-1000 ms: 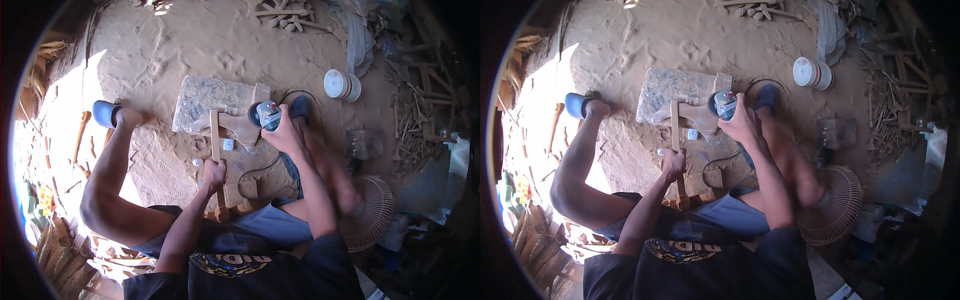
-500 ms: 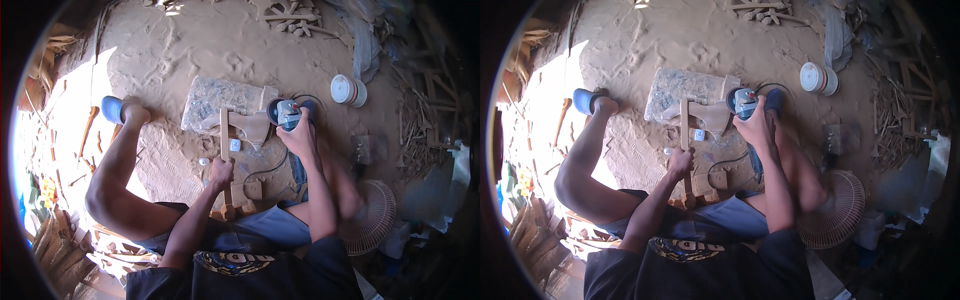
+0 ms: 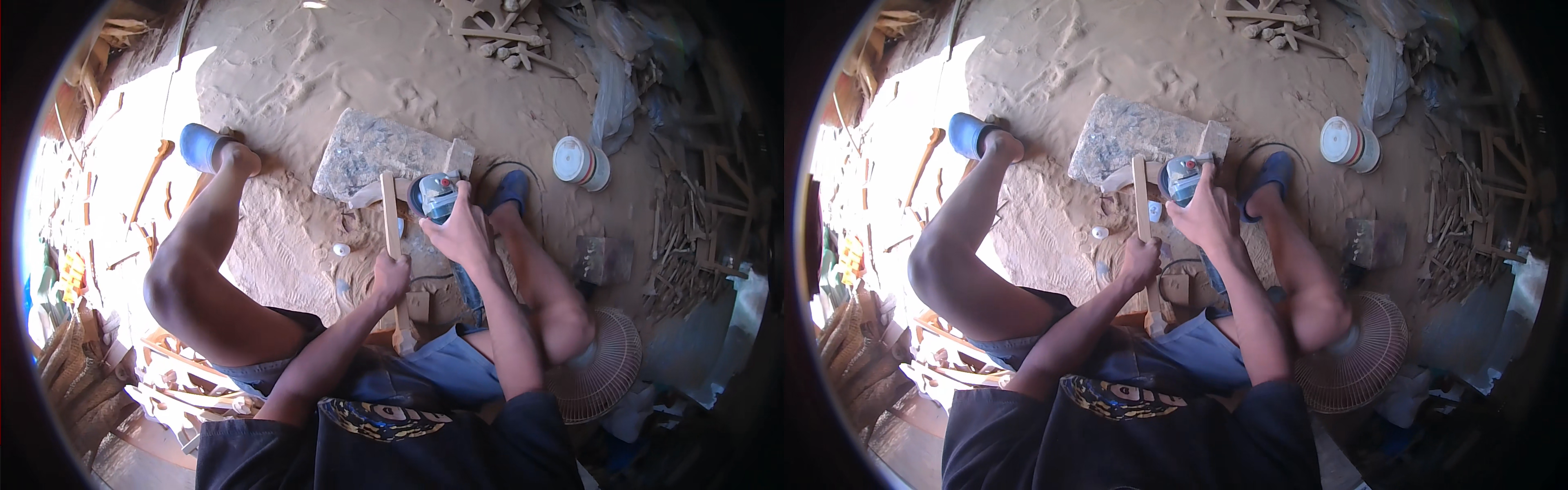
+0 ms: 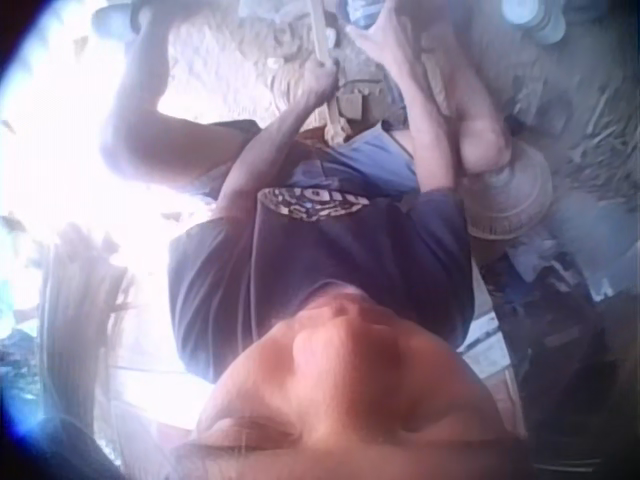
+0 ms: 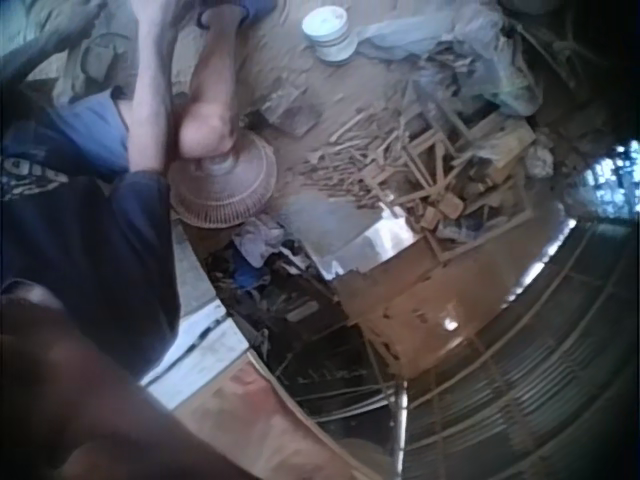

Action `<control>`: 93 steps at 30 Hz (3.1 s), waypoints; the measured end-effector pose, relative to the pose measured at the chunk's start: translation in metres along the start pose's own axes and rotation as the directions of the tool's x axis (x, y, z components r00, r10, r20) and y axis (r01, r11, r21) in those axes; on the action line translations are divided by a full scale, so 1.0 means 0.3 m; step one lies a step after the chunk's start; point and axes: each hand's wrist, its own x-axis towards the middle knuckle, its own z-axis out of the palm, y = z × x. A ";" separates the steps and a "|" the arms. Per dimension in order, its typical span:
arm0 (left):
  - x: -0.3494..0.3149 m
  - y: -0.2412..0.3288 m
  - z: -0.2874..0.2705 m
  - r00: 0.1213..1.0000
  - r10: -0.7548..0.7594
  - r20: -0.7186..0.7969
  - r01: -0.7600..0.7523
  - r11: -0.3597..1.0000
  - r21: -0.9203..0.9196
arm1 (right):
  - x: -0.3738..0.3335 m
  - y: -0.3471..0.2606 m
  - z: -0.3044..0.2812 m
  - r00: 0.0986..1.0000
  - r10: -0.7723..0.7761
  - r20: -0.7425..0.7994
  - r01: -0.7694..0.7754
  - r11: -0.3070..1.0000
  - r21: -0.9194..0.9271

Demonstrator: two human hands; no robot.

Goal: The person sands a wooden axe head and handle using an angle grinder and applies adhesive to the joint. The person holds the wooden pieces by hand and uses the grinder to smooth the edges and surfaces.

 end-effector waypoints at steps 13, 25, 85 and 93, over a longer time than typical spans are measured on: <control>0.000 0.014 -0.003 1.000 -0.024 -0.005 0.025 0.998 0.059 | 0.026 -0.087 0.015 0.998 -0.043 0.046 0.047 0.994 -0.095; 0.006 -0.008 0.007 0.999 0.039 -0.015 -0.038 0.997 0.069 | 0.024 -0.043 0.035 0.999 0.040 0.007 -0.039 0.989 -0.142; -0.002 0.012 -0.019 1.000 0.009 0.000 -0.009 0.997 0.074 | 0.073 -0.113 0.045 1.000 -0.014 0.002 0.014 0.996 -0.089; -0.002 -0.001 0.001 0.999 0.049 0.001 -0.049 0.996 0.074 | 0.047 0.028 0.036 0.988 0.093 -0.123 -0.107 0.988 -0.112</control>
